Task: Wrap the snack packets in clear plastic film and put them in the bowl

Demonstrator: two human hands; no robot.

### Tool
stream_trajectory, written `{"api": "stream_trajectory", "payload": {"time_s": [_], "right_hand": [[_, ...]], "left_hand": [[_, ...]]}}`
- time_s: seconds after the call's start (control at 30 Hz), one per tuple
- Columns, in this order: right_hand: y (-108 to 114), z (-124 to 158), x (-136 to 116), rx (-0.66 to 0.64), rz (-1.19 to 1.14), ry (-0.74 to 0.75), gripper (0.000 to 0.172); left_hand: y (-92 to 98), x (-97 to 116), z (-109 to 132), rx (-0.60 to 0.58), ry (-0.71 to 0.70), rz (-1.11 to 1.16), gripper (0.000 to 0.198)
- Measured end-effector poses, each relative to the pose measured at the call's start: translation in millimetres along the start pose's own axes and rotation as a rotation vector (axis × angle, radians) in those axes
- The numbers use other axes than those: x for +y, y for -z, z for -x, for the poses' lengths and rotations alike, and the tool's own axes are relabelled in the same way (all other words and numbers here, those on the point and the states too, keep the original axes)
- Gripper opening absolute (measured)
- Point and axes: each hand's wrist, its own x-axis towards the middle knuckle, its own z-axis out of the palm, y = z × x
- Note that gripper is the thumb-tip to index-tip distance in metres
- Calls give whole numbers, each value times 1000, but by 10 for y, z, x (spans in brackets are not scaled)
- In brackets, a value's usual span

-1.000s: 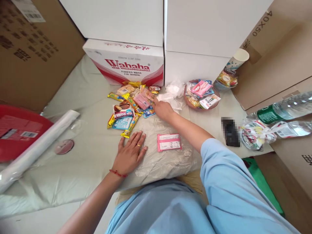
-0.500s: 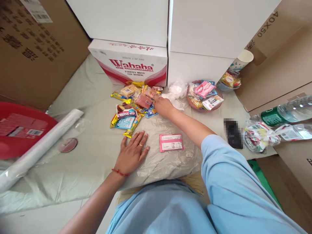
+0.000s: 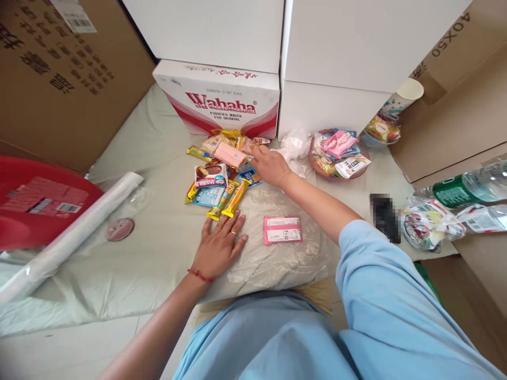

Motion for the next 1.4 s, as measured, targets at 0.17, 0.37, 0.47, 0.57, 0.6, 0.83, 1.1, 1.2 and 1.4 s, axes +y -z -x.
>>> {"api": "stream_trajectory", "payload": {"time_s": [0.17,0.37,0.47,0.57,0.6,0.83,1.1,1.2,1.4], "right_hand": [[425,449,118,166,-286,-171,28],[411,1355,109,-278,-844,-53,24],[270,1596,-39,-436,-773,-164,24],[247,1662,-180,-442,-523,-276,28],[267,1667,-218,-419,-457,-305,30],[332,1720,-494,-455,-433,-187,65],[251,1790,-631,-377,-421,-166,59],[246,1801,-639,-341,-463,-180,64],[132,1809,-667,-344,-522,-192,69]], "left_hand": [[-29,-10,8,20,16,16,60],[-51,-12,8,43,11,15,64],[-46,-11,4,36,8,-3,63],[-42,-9,2,35,11,-20,63],[-41,-8,1,33,11,-24,63],[-27,5,-6,10,32,-33,64],[-11,3,-20,-6,48,-17,63],[-15,6,-28,-4,46,-10,64],[-21,-37,-7,-7,44,12,64]]}}
